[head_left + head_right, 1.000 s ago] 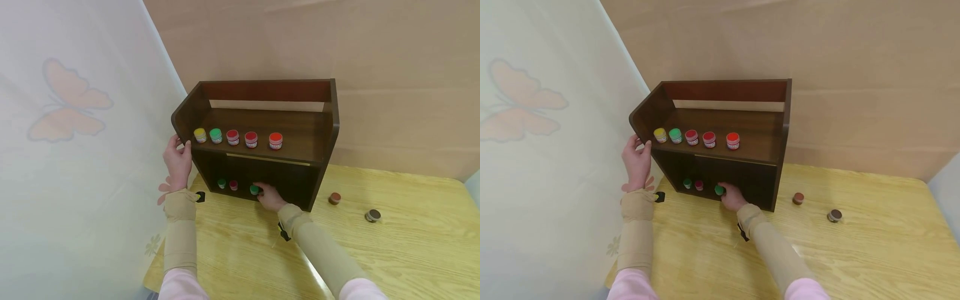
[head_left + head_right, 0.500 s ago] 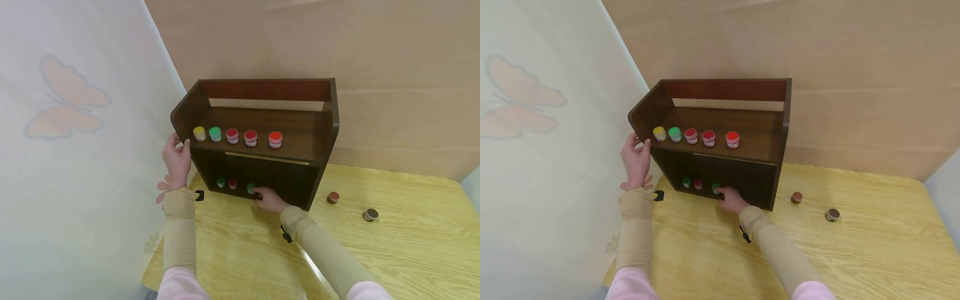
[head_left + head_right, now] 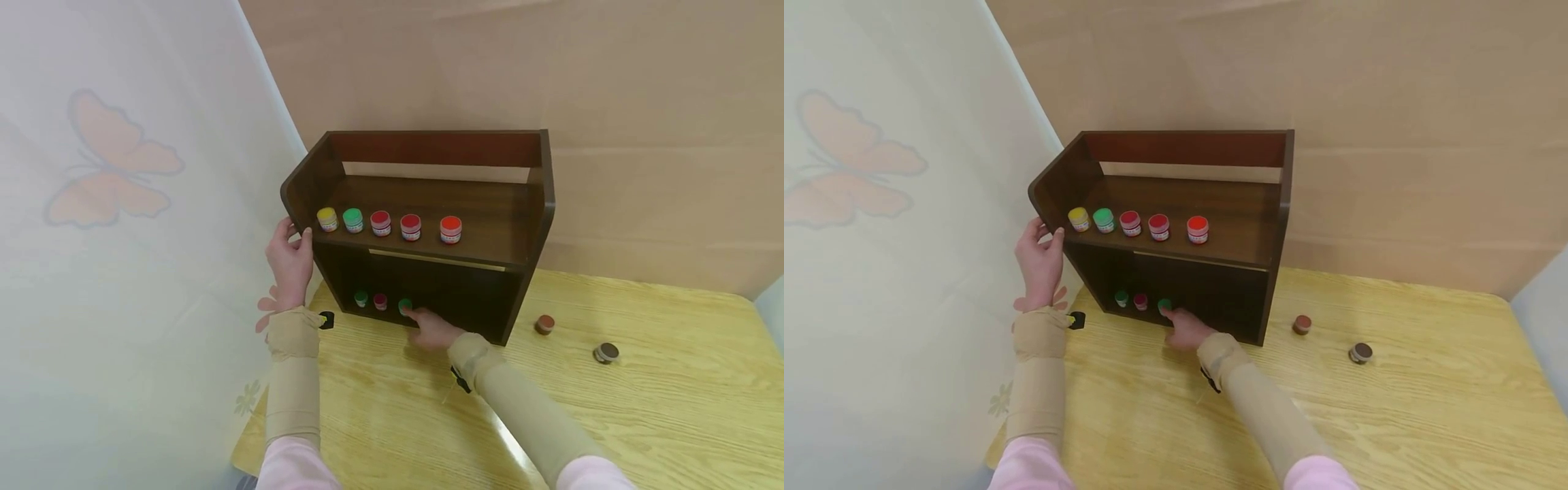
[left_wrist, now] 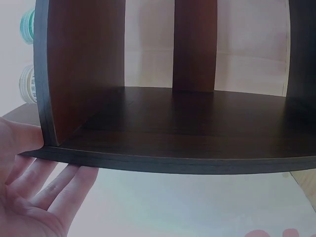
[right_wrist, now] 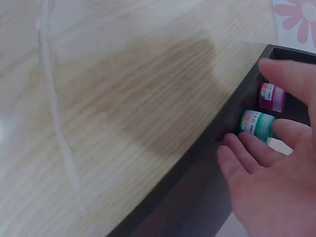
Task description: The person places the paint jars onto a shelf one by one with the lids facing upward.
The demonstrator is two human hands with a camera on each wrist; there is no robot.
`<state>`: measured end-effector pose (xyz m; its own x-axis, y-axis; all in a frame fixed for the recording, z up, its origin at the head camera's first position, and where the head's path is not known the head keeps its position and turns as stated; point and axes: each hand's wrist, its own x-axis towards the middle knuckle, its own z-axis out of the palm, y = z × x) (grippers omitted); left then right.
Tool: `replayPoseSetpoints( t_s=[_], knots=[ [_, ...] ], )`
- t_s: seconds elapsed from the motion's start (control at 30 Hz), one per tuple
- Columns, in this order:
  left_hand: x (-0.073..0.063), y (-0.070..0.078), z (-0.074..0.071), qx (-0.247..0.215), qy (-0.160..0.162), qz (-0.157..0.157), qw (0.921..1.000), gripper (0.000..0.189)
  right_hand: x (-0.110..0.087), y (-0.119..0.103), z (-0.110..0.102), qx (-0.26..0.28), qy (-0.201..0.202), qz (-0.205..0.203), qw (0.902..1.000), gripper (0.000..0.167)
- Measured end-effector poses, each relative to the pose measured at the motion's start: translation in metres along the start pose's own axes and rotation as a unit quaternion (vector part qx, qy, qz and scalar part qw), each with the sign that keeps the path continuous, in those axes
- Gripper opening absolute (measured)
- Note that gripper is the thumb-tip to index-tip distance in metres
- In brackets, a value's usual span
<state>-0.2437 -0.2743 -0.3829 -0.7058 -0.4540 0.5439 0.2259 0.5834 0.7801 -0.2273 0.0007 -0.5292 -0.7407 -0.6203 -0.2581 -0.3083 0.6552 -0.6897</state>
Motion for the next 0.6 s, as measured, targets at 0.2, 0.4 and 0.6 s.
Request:
replayPoseSetpoints(
  t_s=[0.2,0.4,0.6],
  knots=[
    [0.0,0.001,0.0,0.002,-0.001,-0.003,1.0,0.029,-0.002,-0.002,-0.006,0.011,-0.008,0.017,0.9998,0.075],
    [0.001,0.003,0.001,0.002,0.0,-0.005,1.0,0.029,-0.007,-0.003,-0.015,0.044,0.02,-0.002,0.9988,0.071],
    [0.002,0.005,0.002,0.002,-0.004,-0.005,1.0,0.029,-0.019,-0.009,-0.029,0.056,0.064,-0.043,0.9954,0.065]
  ],
)
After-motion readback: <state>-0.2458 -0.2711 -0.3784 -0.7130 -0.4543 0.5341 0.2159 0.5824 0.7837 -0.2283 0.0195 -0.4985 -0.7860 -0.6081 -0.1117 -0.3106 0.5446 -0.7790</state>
